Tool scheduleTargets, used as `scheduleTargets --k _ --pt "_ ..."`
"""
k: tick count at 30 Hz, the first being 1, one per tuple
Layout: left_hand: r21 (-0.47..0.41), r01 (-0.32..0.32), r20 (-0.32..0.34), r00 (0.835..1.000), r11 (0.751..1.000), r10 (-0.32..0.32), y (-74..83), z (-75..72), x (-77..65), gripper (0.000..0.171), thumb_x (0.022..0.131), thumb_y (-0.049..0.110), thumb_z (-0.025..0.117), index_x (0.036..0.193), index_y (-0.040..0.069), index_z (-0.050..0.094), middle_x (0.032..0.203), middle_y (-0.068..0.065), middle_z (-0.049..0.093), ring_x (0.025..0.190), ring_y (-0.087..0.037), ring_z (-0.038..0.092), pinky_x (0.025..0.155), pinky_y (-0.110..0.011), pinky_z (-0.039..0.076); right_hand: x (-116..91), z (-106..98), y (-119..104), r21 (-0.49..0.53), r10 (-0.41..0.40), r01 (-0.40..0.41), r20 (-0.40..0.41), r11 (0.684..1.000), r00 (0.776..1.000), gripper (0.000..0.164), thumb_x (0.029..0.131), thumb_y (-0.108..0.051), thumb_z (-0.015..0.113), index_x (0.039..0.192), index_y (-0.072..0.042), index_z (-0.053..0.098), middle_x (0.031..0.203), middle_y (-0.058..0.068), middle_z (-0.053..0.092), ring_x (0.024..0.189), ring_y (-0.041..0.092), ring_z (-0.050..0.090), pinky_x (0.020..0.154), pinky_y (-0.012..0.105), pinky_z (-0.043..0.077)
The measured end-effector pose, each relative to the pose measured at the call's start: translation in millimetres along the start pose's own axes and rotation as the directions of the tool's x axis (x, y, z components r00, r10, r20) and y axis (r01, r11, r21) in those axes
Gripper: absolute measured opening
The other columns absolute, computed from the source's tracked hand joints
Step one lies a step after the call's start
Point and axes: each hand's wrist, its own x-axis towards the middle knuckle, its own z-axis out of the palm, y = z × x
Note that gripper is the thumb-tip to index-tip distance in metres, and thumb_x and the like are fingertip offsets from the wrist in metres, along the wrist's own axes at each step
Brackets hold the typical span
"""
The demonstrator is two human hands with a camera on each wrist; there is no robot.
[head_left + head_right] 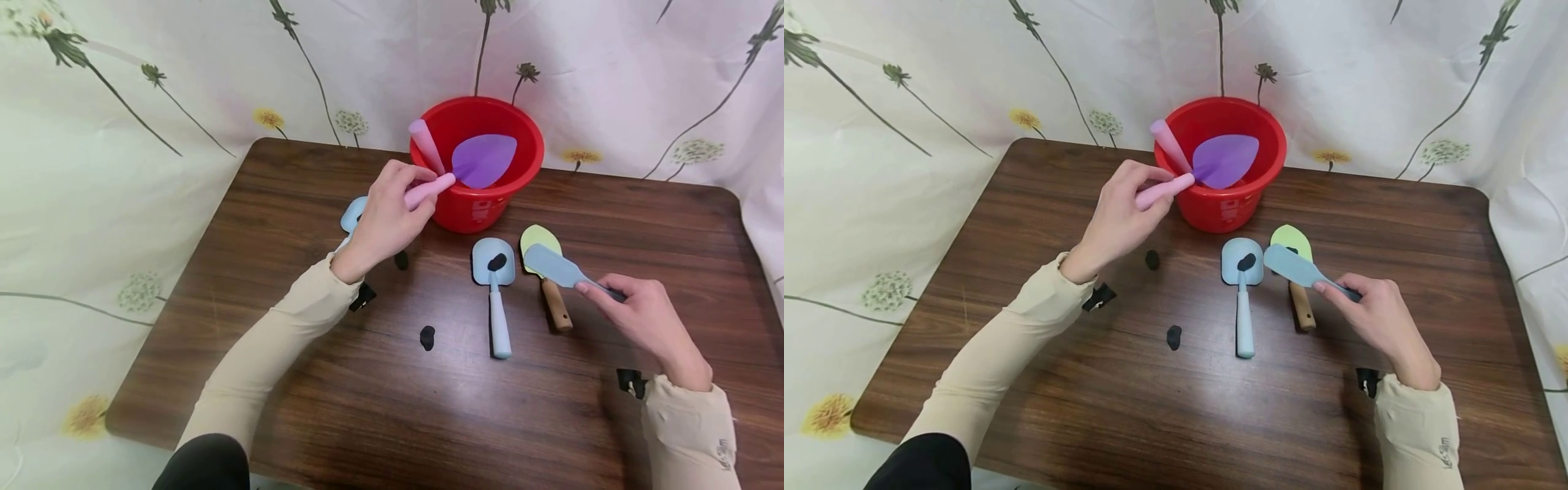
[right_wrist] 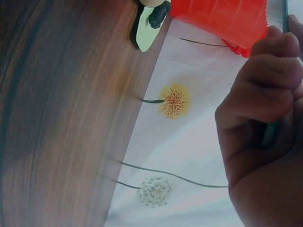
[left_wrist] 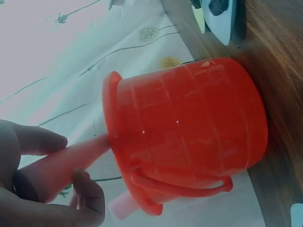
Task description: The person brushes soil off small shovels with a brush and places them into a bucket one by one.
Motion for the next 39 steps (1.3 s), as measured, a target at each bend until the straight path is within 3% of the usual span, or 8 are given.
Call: scheduleTargets --k 7,15,22,26,32,39 --pt "-0.103 -0.021 -0.054 0.998 0.994 0.015 4.8 -3.2 3.3 0.034 0.090 0.026 0.067 0.119 0.009 0.060 0.112 -0.004 0.063 0.100 -0.013 0.057 0.086 -0.026 0.049 1.1 1.0 -1.6 0.008 0.006 -0.006 -0.003 1.000 1.000 0.029 0.088 -0.028 0.072 0.064 -0.015 0.059 0.050 -0.004 0.043 0.047 0.009 0.037 0.045 0.026 0.028" --pt "-0.168 0.045 0.048 0.998 0.985 -0.037 4.3 -5.0 5.5 0.044 0.093 0.021 0.062 0.133 0.008 0.051 0.125 -0.007 0.060 0.103 -0.014 0.060 0.086 -0.024 0.052 1.7 1.9 -3.6 0.008 0.001 -0.002 0.018 1.000 1.000 0.031 0.088 -0.029 0.071 0.064 -0.014 0.059 0.050 -0.005 0.043 0.048 0.008 0.037 0.045 0.026 0.028" --pt "-0.133 0.091 -0.006 0.996 0.987 -0.093 -20.2 -21.8 -10.3 0.035 0.093 0.014 0.060 0.126 0.003 0.055 0.121 -0.013 0.058 0.099 -0.020 0.062 0.087 -0.037 0.053 0.2 2.3 -3.0 0.008 -0.017 0.016 0.042 1.000 0.999 0.031 0.089 -0.029 0.070 0.065 -0.013 0.059 0.050 -0.006 0.042 0.048 0.007 0.036 0.045 0.026 0.027" --pt "-0.092 0.161 -0.018 0.986 0.983 -0.163 -41.4 -38.0 -24.7 0.032 0.094 0.014 0.059 0.124 0.004 0.058 0.121 -0.012 0.059 0.099 -0.020 0.061 0.085 -0.033 0.051 0.5 2.5 -3.7 0.008 -0.027 0.027 0.046 1.000 0.999 0.030 0.089 -0.029 0.070 0.065 -0.013 0.059 0.050 -0.006 0.042 0.048 0.007 0.036 0.045 0.026 0.027" --pt "0.024 0.286 0.067 0.956 0.958 -0.287 -76.9 -57.6 -43.1 0.035 0.095 0.018 0.057 0.126 0.002 0.056 0.117 -0.015 0.059 0.099 -0.024 0.058 0.085 -0.036 0.047 0.8 3.7 -5.7 -0.002 -0.024 0.024 0.047 1.000 0.999 0.031 0.088 -0.030 0.070 0.065 -0.014 0.059 0.050 -0.006 0.043 0.048 0.007 0.037 0.045 0.026 0.028" --pt "0.200 0.411 0.188 0.875 0.889 -0.447 -115.5 -62.6 -59.0 0.043 0.094 0.025 0.057 0.128 -0.002 0.053 0.121 -0.021 0.059 0.105 -0.031 0.059 0.091 -0.045 0.047 1.6 6.4 -6.4 0.001 -0.019 0.019 0.057 1.000 0.998 0.031 0.089 -0.030 0.070 0.064 -0.017 0.057 0.050 -0.007 0.042 0.049 0.007 0.036 0.045 0.027 0.027"
